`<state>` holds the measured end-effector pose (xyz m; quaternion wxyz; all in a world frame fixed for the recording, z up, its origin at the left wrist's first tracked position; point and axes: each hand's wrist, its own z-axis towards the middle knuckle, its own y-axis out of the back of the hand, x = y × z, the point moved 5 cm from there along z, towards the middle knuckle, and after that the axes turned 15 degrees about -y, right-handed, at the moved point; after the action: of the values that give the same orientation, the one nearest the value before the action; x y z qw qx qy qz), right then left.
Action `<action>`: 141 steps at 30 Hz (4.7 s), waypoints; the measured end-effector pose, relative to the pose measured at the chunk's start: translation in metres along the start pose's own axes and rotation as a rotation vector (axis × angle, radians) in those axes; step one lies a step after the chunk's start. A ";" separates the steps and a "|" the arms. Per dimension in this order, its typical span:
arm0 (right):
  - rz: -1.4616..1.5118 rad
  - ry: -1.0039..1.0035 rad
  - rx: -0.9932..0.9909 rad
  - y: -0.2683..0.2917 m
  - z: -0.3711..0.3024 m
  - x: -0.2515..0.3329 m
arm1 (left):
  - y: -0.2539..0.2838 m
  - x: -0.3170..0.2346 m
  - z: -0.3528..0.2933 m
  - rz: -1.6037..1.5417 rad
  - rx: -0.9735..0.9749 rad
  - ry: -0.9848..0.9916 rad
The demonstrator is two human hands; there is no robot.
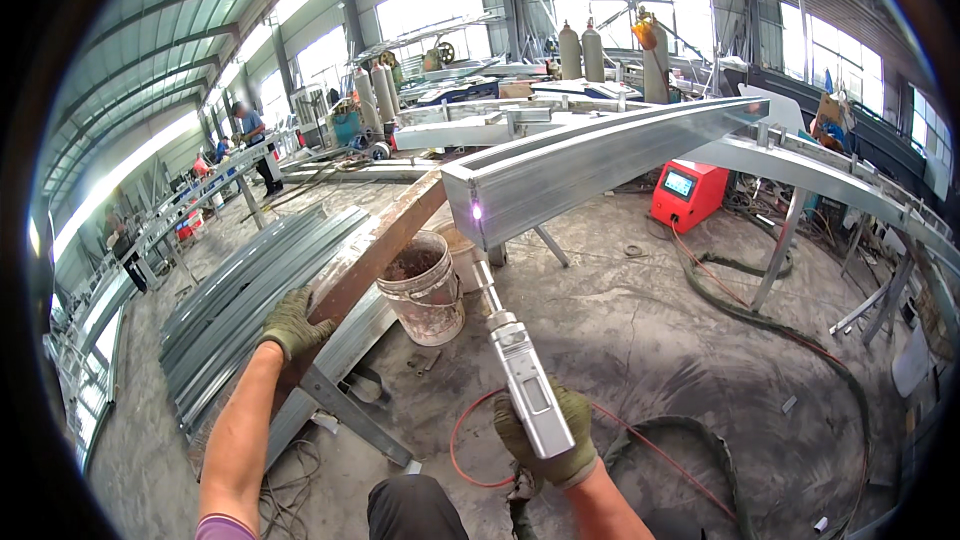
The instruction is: The person uses a handheld welding torch to join metal frame pieces in a workshop. They position the frame, weld along seams, and reposition the frame to weld additional joints.
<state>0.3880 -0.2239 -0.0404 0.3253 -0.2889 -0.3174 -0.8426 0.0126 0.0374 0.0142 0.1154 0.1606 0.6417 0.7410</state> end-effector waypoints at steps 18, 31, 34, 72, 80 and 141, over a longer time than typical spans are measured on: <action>0.006 0.015 -0.070 0.019 0.014 0.003 | 0.001 -0.002 -0.001 -0.050 -0.009 0.007; 0.078 -0.071 -0.028 0.016 0.015 0.001 | -0.004 0.003 0.003 -0.044 -0.026 -0.007; 0.058 0.001 -0.070 0.017 0.017 0.004 | -0.003 0.004 0.003 -0.043 -0.031 -0.004; -0.023 0.074 -0.074 0.013 0.022 0.004 | 0.000 0.000 0.001 -0.053 0.007 0.009; 0.053 0.111 -0.070 0.014 0.020 0.011 | 0.002 -0.005 0.002 -0.060 0.029 0.025; 0.097 -0.045 -0.093 0.041 0.006 -0.006 | -0.010 0.002 0.000 0.040 0.016 0.016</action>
<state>0.4233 -0.2414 -0.0266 0.3446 -0.3374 -0.2708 -0.8331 0.0108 0.0396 0.0048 0.0941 0.1683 0.6453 0.7392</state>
